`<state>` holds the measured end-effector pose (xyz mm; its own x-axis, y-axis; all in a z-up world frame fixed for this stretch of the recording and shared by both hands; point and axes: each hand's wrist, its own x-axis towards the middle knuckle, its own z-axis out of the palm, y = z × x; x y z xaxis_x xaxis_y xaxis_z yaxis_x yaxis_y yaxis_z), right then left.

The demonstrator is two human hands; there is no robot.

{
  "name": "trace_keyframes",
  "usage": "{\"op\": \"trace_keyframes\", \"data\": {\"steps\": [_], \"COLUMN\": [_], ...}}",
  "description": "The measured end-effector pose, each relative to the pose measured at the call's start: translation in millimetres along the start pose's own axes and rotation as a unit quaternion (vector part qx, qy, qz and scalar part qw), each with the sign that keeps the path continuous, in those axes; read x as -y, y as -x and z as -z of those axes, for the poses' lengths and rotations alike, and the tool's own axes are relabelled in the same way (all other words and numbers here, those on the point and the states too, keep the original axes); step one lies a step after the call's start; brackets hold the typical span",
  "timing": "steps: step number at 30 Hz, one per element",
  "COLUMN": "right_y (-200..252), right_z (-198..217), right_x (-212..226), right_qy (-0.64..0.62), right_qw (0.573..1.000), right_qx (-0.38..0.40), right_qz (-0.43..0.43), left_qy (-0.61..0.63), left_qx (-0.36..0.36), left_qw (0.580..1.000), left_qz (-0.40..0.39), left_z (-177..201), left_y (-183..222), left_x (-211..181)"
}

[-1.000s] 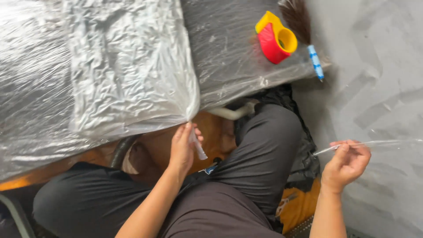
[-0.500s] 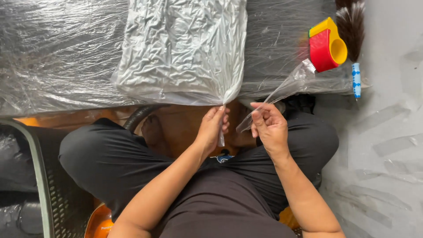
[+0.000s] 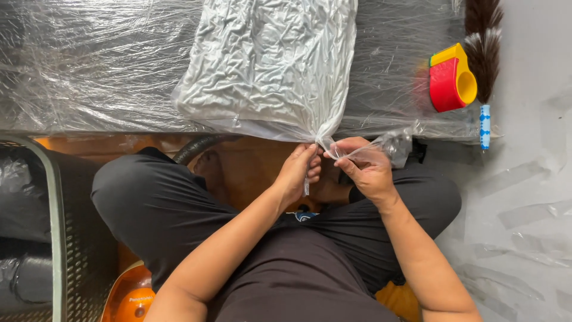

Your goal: The person places a pillow into a plastic bag, uses a vacuum hose to remove the air, and then ties and tapes the bag shut.

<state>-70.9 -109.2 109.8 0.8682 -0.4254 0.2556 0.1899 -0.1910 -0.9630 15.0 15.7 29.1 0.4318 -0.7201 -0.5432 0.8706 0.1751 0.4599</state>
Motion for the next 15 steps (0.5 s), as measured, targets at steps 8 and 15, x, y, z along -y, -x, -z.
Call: {"op": "trace_keyframes", "data": {"steps": [8,15], "right_y": [-4.2,-0.5], "right_z": [17.0,21.3], "right_x": [2.0,-12.2], "right_qy": [-0.004,-0.018], "right_qw": [0.986,0.979], "right_qx": [0.149,0.163], "right_qz": [-0.078,-0.124], "left_qy": [-0.006,-0.013], "left_qx": [0.012,0.018], "left_qw": [1.0,1.0], "left_qz": [0.005,-0.004], "left_z": [-0.1,6.6], "left_y": [3.0,-4.2], "left_x": [-4.5,4.9]}}
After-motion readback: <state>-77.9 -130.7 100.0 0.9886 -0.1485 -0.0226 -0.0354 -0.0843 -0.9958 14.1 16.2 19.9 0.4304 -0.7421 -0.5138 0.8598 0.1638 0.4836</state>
